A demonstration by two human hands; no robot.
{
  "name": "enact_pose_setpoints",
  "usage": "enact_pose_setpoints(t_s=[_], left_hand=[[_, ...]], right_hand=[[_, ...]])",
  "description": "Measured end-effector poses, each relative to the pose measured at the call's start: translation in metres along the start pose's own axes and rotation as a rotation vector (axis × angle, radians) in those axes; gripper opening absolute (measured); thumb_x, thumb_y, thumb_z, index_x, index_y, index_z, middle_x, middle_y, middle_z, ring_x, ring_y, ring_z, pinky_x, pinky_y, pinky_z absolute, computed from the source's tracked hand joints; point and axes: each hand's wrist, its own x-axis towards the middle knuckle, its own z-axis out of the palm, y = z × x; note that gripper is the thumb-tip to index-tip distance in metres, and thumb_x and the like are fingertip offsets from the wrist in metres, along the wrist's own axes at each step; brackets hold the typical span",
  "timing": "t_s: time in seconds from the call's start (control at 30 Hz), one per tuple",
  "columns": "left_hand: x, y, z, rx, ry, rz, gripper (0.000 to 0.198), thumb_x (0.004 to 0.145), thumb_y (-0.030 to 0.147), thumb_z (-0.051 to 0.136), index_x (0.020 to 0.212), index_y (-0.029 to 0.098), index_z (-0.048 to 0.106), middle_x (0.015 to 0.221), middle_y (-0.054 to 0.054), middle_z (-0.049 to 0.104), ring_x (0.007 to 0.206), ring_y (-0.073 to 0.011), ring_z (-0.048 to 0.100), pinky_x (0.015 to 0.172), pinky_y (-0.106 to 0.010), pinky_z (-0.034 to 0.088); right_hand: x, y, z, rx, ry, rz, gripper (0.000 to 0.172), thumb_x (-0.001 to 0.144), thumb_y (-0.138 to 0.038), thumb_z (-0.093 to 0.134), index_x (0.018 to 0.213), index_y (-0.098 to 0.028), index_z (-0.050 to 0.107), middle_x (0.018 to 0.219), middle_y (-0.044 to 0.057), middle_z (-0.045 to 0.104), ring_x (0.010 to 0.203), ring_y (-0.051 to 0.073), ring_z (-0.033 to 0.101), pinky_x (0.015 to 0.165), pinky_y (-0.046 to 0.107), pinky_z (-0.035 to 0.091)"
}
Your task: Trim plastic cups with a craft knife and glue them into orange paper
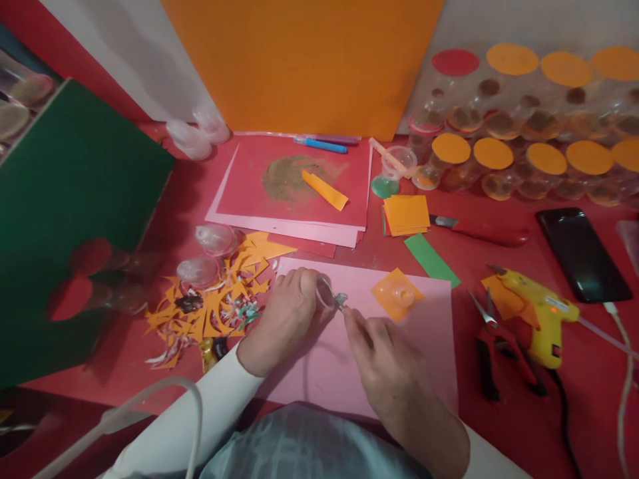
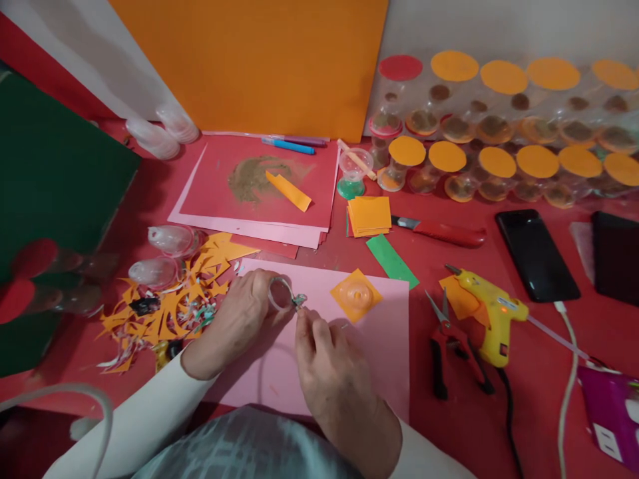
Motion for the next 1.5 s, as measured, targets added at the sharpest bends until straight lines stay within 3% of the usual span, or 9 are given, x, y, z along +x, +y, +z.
enact_pose_setpoints(t_s=[0.3,0.97,1.23,1.5], left_hand=[[0.000,0.000,0.002,-0.047,0.015,-0.007,0.017,0.086,0.028,0.065,0.096,0.016,0.057,0.082,-0.006,0.064,0.075,-0.0257,0.064,0.068,-0.037,0.049],[0.001,0.000,0.000,-0.030,-0.082,-0.028,0.019,0.086,0.029,0.066,0.097,0.014,0.059,0.086,-0.008,0.066,0.080,-0.0272,0.065,0.071,-0.040,0.051],[0.002,0.002,-0.002,-0.016,-0.103,-0.042,0.021,0.087,0.031,0.065,0.098,0.015,0.059,0.086,-0.008,0.066,0.083,-0.0267,0.065,0.074,-0.039,0.051],[0.001,0.000,0.002,-0.041,-0.079,-0.041,0.022,0.087,0.034,0.065,0.098,0.016,0.058,0.088,-0.008,0.067,0.084,-0.0264,0.065,0.073,-0.039,0.050]], right_hand=[[0.006,0.002,-0.008,-0.017,-0.010,-0.071,0.042,0.088,0.003,0.036,0.112,-0.007,0.069,0.074,0.008,0.066,0.060,0.016,0.060,0.052,0.026,0.047],[0.001,-0.006,0.002,-0.074,-0.018,-0.108,0.042,0.084,0.001,0.038,0.115,-0.003,0.066,0.077,0.013,0.065,0.063,0.020,0.058,0.054,0.030,0.051],[-0.004,-0.009,0.008,0.024,-0.054,-0.086,0.045,0.086,-0.004,0.043,0.128,-0.003,0.059,0.087,0.015,0.066,0.069,0.022,0.060,0.058,0.034,0.052],[-0.002,-0.005,0.009,0.003,-0.068,-0.104,0.044,0.082,-0.002,0.043,0.121,-0.004,0.065,0.079,0.014,0.064,0.066,0.024,0.059,0.055,0.035,0.053]])
